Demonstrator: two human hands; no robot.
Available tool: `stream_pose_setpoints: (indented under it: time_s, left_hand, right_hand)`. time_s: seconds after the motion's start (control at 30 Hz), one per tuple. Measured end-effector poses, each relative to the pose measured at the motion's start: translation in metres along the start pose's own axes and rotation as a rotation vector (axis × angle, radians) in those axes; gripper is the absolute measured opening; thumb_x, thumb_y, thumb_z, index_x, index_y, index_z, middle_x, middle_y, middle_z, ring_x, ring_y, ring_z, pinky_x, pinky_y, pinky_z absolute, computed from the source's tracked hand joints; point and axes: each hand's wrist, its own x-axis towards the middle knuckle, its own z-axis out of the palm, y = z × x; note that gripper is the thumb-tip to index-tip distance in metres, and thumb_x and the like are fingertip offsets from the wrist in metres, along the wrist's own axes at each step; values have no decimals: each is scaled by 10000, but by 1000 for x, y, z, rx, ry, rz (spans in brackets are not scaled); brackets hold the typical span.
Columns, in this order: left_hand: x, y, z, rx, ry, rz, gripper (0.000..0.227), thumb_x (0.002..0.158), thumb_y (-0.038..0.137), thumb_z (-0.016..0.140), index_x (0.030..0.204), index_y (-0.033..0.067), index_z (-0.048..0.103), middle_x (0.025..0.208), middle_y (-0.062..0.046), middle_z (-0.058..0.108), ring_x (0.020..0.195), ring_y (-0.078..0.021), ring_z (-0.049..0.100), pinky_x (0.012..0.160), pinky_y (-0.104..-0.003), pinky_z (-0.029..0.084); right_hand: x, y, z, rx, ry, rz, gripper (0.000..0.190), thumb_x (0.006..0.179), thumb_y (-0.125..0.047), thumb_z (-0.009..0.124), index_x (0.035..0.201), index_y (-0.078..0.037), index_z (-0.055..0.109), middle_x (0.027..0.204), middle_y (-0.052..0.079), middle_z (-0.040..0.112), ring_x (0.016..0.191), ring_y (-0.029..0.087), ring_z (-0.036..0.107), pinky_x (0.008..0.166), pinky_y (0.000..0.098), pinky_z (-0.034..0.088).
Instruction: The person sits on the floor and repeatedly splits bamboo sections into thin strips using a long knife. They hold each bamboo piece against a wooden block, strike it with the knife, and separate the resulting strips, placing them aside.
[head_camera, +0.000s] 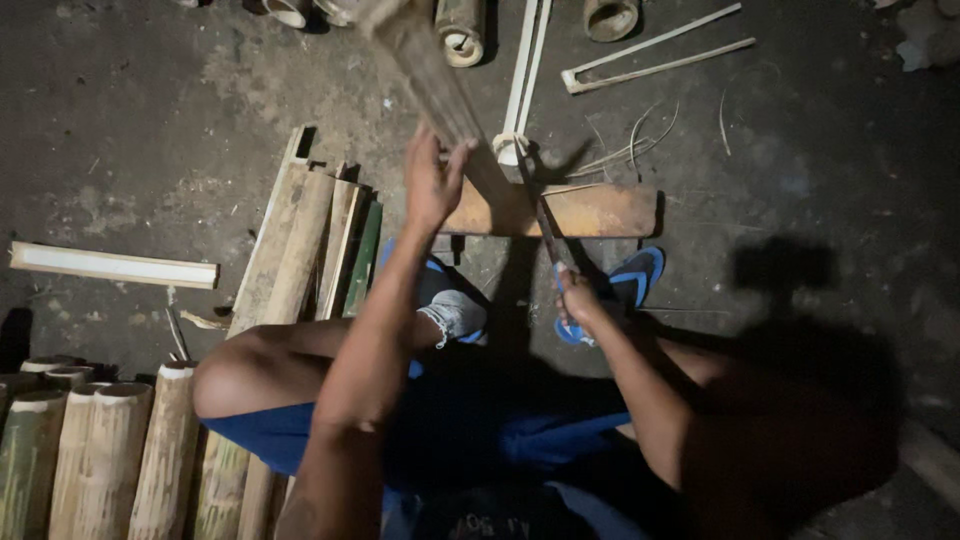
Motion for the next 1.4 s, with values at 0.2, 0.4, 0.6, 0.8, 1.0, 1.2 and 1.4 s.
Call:
stream_pose_setpoints:
  time_s: [0.2, 0.4, 0.6, 0.8, 1.0, 1.2, 1.4]
  left_hand:
    - [-6, -21, -1, 222, 246, -248, 376, 1011, 341, 750, 1067, -23, 674, 1004, -185, 717, 901, -272, 680, 804, -381, 558]
    - [28, 21, -34, -621, 550, 32, 452, 1058, 410, 581, 1140, -25, 676, 926, -129, 704, 816, -199, 650, 752, -349, 541]
    - [24, 57, -21, -618, 586, 53, 393, 1072, 352, 664, 1000, -33, 643, 797, -124, 662, 687, -232, 659, 626, -386, 566]
    - [47, 44, -37, -1563, 736, -545, 614, 1037, 553, 394, 952, 4, 655, 826, -109, 738, 601, -216, 629, 567, -318, 518]
    - [43, 26, -30, -459, 571, 58, 319, 1056, 291, 689, 965, -15, 684, 829, -140, 718, 680, -213, 684, 616, -366, 560]
    - [42, 28, -37, -655, 91, -100, 446, 991, 455, 670, 1015, 10, 669, 839, -133, 716, 725, -227, 723, 660, -381, 633]
    - [35, 28, -32, -732, 41, -87, 468, 993, 476, 710, 987, 13, 648, 777, -148, 679, 685, -252, 690, 670, -404, 596]
  right_hand:
    - [-26, -27, 3, -282, 181, -315, 533, 1102, -554, 399, 1084, -70, 621, 735, 124, 559, 572, 285, 519, 510, 455, 445]
    - [-122, -113, 45, -547, 120, -430, 485, 1068, -466, 369, 1182, -48, 586, 980, 233, 710, 900, 394, 696, 801, 497, 533]
    - [-109, -117, 89, -556, 244, -731, 536, 1070, -465, 375, 1264, -7, 572, 1106, 304, 688, 1020, 478, 665, 883, 540, 521]
    - [22, -27, 54, -749, 352, -447, 613, 1072, -519, 344, 1268, 3, 596, 1203, 312, 656, 1106, 508, 620, 960, 565, 485]
    - [15, -33, 42, -686, 367, -428, 623, 1063, -543, 332, 1246, -10, 596, 1249, 294, 626, 1132, 514, 604, 972, 573, 476]
    - [-111, -119, 32, -531, 100, -511, 458, 1035, -432, 372, 1178, -61, 599, 1005, 241, 698, 945, 435, 700, 861, 521, 542]
    - [-77, -77, 41, -584, 266, -694, 448, 1055, -426, 375, 1147, -64, 622, 1032, 259, 682, 971, 462, 665, 851, 540, 524]
